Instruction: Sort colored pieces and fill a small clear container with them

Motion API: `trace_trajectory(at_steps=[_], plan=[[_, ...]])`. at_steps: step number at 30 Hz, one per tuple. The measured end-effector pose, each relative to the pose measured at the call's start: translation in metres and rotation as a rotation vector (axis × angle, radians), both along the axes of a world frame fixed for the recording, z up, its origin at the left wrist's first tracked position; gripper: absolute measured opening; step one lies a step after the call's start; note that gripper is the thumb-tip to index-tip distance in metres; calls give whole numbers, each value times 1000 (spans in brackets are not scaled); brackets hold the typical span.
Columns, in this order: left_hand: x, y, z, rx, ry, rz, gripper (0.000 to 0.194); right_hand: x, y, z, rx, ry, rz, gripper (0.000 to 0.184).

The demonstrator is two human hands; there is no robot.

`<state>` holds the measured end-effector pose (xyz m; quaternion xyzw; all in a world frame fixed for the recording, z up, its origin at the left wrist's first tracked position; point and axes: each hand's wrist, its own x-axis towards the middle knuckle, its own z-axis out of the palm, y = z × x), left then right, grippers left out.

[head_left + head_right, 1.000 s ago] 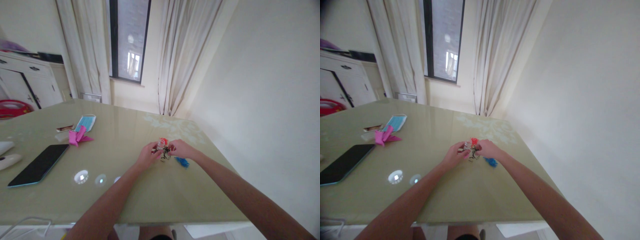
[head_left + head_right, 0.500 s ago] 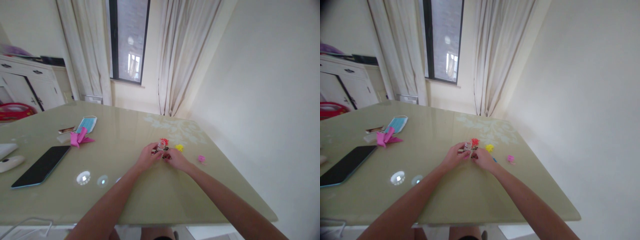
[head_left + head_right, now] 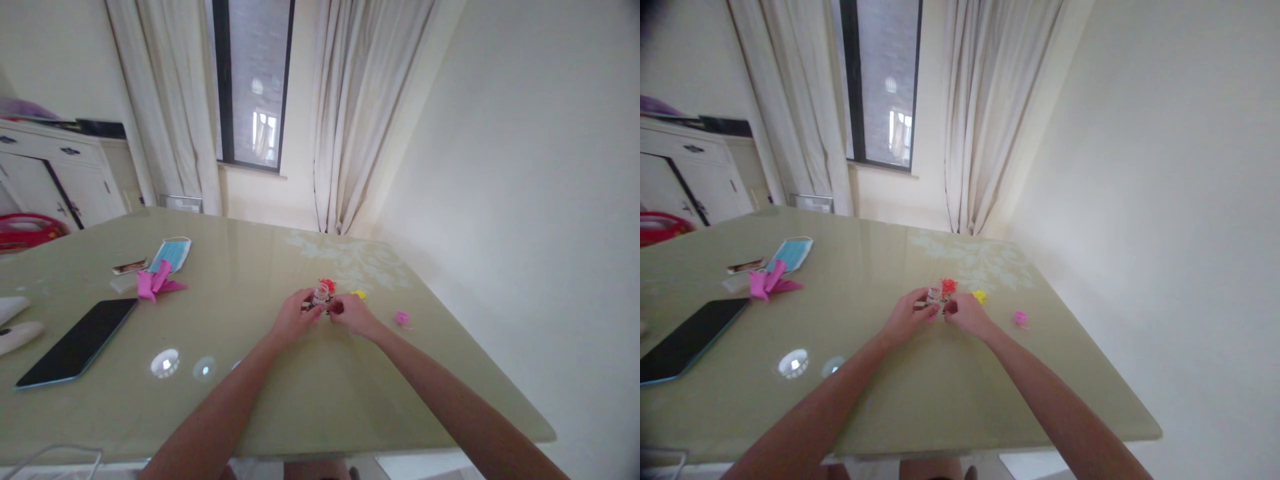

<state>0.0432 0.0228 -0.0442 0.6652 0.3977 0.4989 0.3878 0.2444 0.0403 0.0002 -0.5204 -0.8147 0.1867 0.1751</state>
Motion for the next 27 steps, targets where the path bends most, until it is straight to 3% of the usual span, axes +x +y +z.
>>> trace_trajectory(at_steps=[5, 10, 14, 18, 27], plan=[[1, -3, 4, 17, 20, 1, 40, 15, 8, 41, 10, 233, -9, 19], [1, -2, 4, 11, 25, 10, 40, 1, 11, 76, -41, 420, 110, 20], [0, -1, 2, 12, 14, 12, 39, -21, 12, 92, -23, 199, 168, 7], [0, -1, 2, 15, 8, 0, 36, -39, 11, 104, 76, -120, 181, 12], [0, 0, 0, 21, 27, 10, 37, -50, 8, 119, 83, -270, 221, 18]])
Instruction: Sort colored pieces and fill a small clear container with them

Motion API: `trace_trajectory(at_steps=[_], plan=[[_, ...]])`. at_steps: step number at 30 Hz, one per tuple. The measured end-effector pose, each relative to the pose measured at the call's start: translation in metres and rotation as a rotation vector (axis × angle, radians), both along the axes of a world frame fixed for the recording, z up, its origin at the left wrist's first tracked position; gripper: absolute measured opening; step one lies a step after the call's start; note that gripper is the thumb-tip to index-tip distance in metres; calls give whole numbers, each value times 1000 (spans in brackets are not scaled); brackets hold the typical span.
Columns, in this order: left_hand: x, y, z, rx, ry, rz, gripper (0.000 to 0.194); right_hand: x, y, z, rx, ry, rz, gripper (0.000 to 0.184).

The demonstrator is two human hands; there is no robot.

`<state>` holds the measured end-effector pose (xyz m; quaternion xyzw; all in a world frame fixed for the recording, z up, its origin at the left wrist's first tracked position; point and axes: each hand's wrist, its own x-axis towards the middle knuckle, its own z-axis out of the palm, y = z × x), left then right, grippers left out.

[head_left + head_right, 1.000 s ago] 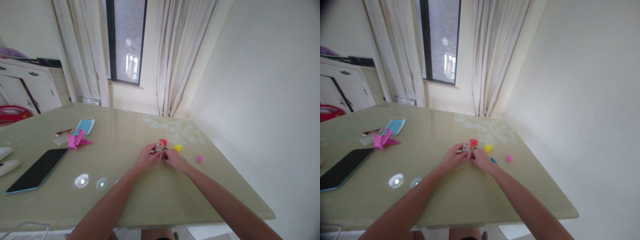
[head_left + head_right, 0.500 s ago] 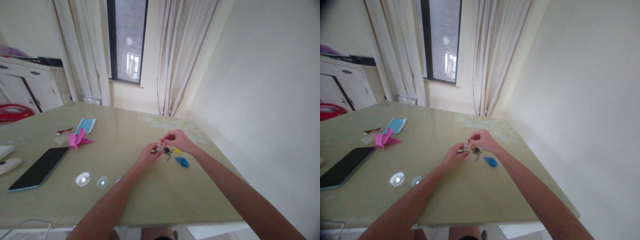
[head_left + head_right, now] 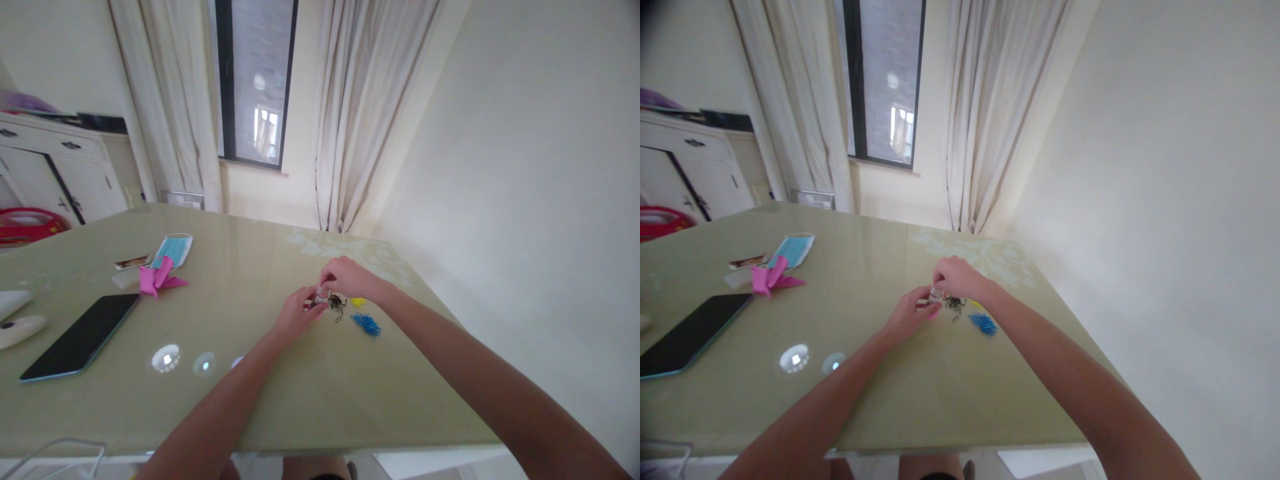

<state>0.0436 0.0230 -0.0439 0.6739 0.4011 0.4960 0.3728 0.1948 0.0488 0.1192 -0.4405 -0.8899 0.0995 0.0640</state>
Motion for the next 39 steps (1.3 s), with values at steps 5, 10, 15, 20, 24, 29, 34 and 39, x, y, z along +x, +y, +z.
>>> trace_trajectory(at_steps=[5, 10, 15, 20, 24, 29, 34, 39], plan=[[1, 0, 0, 9, 24, 12, 38, 17, 10, 0, 47, 119, -53, 13], [2, -4, 5, -13, -4, 1, 35, 48, 8, -20, -50, 176, -104, 7], [8, -12, 5, -145, -146, -95, 42, 63, -15, -58, -289, 466, -29, 38], [13, -17, -1, -171, -129, -168, 41, 66, -24, -90, -238, 692, -85, 40], [10, -15, -7, -94, 70, -68, 47, 78, -18, -100, -161, 888, -158, 37], [6, -14, -13, 2, 288, 76, 38, 95, -13, -105, 17, 1103, -285, 39], [21, -19, -8, 131, 577, 103, 39, 97, -18, -108, 206, 1106, -424, 38], [53, -11, -5, 216, 789, 89, 43, 94, -22, -113, 250, 1116, -472, 37]])
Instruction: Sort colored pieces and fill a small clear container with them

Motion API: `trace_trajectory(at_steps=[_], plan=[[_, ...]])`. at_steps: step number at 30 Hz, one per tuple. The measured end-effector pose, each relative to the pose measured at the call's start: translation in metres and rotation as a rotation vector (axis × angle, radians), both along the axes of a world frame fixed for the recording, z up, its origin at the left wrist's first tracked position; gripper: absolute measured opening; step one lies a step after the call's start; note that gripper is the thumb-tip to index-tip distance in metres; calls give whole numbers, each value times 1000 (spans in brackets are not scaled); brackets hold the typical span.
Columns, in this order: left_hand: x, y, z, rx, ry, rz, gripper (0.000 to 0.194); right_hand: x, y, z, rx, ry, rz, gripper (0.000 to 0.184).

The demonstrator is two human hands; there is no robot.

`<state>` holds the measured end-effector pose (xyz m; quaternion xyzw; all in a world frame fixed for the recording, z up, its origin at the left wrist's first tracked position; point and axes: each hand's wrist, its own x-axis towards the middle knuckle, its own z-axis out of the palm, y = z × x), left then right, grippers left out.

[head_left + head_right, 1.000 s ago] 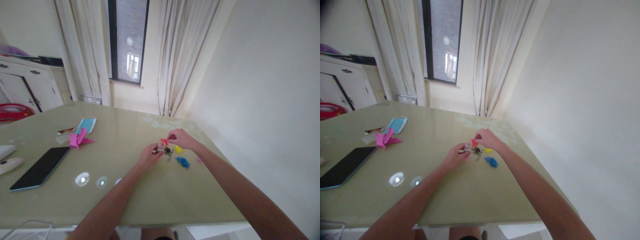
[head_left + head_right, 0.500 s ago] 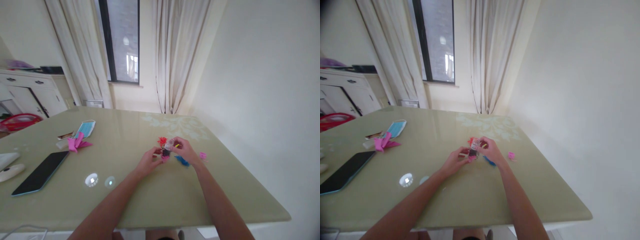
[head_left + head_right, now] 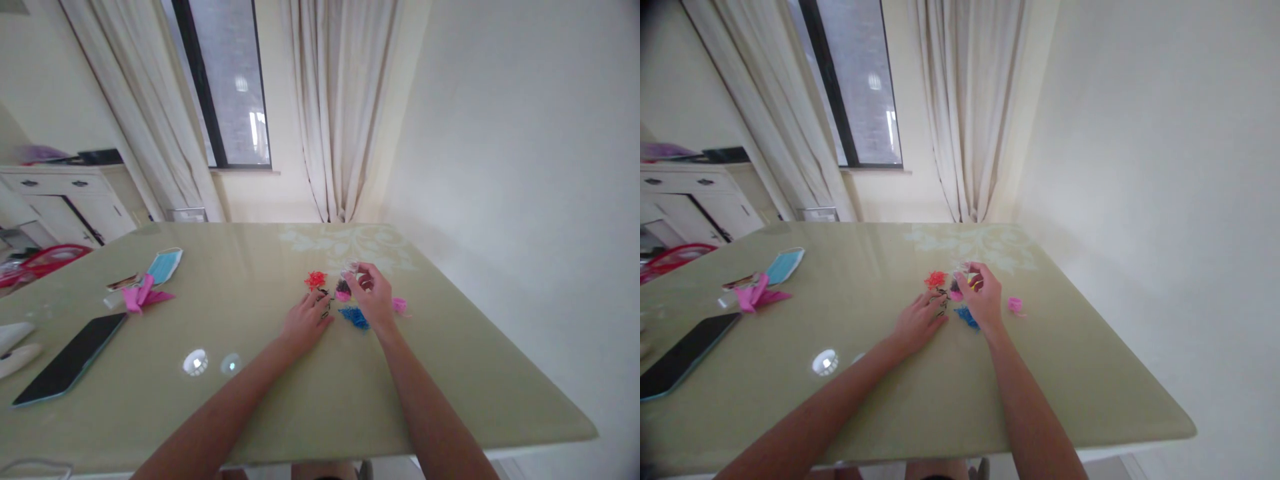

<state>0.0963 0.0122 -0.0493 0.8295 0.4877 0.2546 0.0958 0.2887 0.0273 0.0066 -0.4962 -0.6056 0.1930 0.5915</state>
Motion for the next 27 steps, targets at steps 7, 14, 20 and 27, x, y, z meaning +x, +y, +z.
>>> trace_trajectory(at_steps=[7, 14, 20, 27], plan=[[-2, 9, 1, 36, 111, -17, 23, 2, -2, -2, -17, 33, -14, 38], [-35, 4, 1, -55, -102, 16, 18, 1, -1, -3, -36, 48, -16, 38], [-50, 6, 4, -130, -248, 87, 26, 0, -1, -5, -47, 19, 5, 36], [-39, 12, 0, -127, -166, 76, 20, -4, -1, -13, -55, -41, 24, 34]])
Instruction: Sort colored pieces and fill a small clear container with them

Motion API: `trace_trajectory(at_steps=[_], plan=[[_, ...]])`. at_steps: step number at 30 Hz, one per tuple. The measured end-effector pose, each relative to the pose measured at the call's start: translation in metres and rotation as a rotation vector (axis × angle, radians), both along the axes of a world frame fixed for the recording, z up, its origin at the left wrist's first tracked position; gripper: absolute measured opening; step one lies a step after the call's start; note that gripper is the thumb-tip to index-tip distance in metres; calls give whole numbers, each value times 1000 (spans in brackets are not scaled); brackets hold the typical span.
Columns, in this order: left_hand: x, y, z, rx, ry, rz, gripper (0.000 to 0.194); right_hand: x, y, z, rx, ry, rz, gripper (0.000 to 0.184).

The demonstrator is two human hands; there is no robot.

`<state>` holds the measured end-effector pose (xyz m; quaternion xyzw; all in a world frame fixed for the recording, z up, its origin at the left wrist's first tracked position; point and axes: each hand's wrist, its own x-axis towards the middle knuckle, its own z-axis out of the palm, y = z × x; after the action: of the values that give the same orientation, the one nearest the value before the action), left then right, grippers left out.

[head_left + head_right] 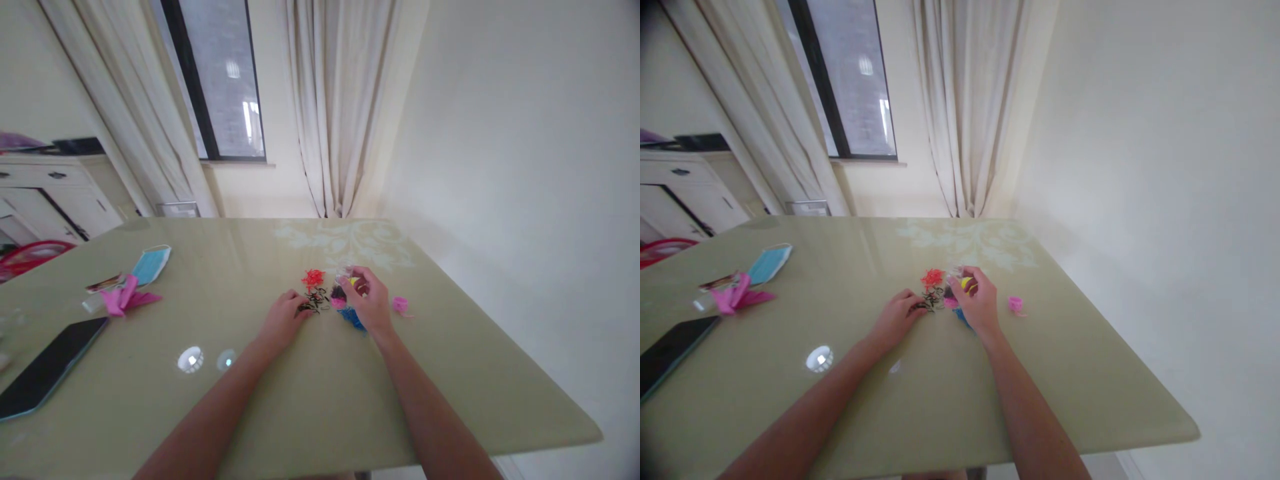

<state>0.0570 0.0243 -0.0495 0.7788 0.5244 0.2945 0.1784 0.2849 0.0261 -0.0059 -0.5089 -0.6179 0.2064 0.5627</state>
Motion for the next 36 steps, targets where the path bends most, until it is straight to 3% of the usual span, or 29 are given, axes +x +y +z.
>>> trace_trajectory(at_steps=[9, 13, 19, 25, 30, 36], plan=[[5, 8, -16, 94, 118, 11, 19, -6, -6, 1, -22, -47, 49, 34], [-6, 13, -13, 85, 103, 42, 19, -11, -9, 2, -19, -77, 85, 32], [-31, 13, 14, 118, 44, 151, 22, -17, -13, 5, -30, -129, 154, 30], [-26, 3, 51, 366, 30, 138, 22, -23, -12, -2, 3, -195, 239, 29], [-8, -7, 82, 612, 289, 3, 14, -25, -11, -9, 59, -238, 273, 29], [0, -11, 97, 711, 745, -154, 15, -26, -11, -9, 89, -225, 277, 27]])
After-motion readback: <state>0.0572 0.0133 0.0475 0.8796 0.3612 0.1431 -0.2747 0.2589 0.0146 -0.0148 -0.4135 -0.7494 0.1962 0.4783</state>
